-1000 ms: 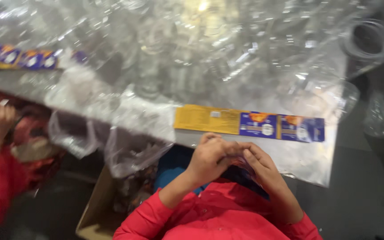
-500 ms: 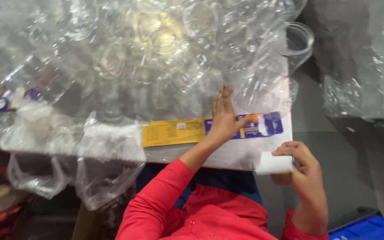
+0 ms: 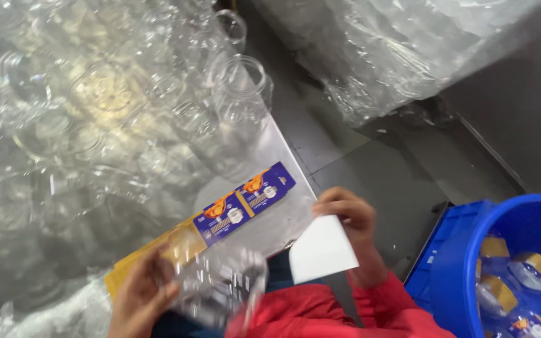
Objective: The person labels plastic containers by hand, removing a protective strip from an adhesive label and applying it around the base of each container before placing the finished items into a bin.
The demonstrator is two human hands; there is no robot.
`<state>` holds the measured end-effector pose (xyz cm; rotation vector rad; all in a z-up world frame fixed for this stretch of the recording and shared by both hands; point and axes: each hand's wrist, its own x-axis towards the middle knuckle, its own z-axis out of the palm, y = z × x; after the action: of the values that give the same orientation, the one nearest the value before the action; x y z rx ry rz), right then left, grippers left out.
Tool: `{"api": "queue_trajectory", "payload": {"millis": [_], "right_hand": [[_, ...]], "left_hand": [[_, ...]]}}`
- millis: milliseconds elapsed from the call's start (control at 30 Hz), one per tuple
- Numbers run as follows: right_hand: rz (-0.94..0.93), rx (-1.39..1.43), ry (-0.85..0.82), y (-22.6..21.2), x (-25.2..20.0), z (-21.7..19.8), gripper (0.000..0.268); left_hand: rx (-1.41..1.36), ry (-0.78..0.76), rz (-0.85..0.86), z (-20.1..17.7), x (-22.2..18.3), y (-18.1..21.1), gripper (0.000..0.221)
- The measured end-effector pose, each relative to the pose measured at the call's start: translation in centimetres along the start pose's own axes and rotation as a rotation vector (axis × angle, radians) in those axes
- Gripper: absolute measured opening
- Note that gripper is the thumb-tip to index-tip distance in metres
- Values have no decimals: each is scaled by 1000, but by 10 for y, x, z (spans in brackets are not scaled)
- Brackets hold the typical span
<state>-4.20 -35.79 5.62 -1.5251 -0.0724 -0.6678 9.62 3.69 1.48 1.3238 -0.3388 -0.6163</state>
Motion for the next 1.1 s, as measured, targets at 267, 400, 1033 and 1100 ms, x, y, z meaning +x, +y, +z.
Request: {"api": "queue_trajectory", "payload": {"millis": [267, 400, 1033, 1100], "right_hand": [[364, 74, -772, -23, -12, 96, 25], [160, -74, -1071, -34, -23, 122, 20], [335, -130, -1064, 1, -21, 112, 22], [281, -63, -1048, -3, -17, 111, 28]], "left_hand": [[375, -397, -80, 28, -40, 0, 51], [362, -451, 28, 26, -54, 10, 51], [399, -527, 150, 13, -56, -2, 118], [362, -463, 82, 14, -57, -3, 117]]}}
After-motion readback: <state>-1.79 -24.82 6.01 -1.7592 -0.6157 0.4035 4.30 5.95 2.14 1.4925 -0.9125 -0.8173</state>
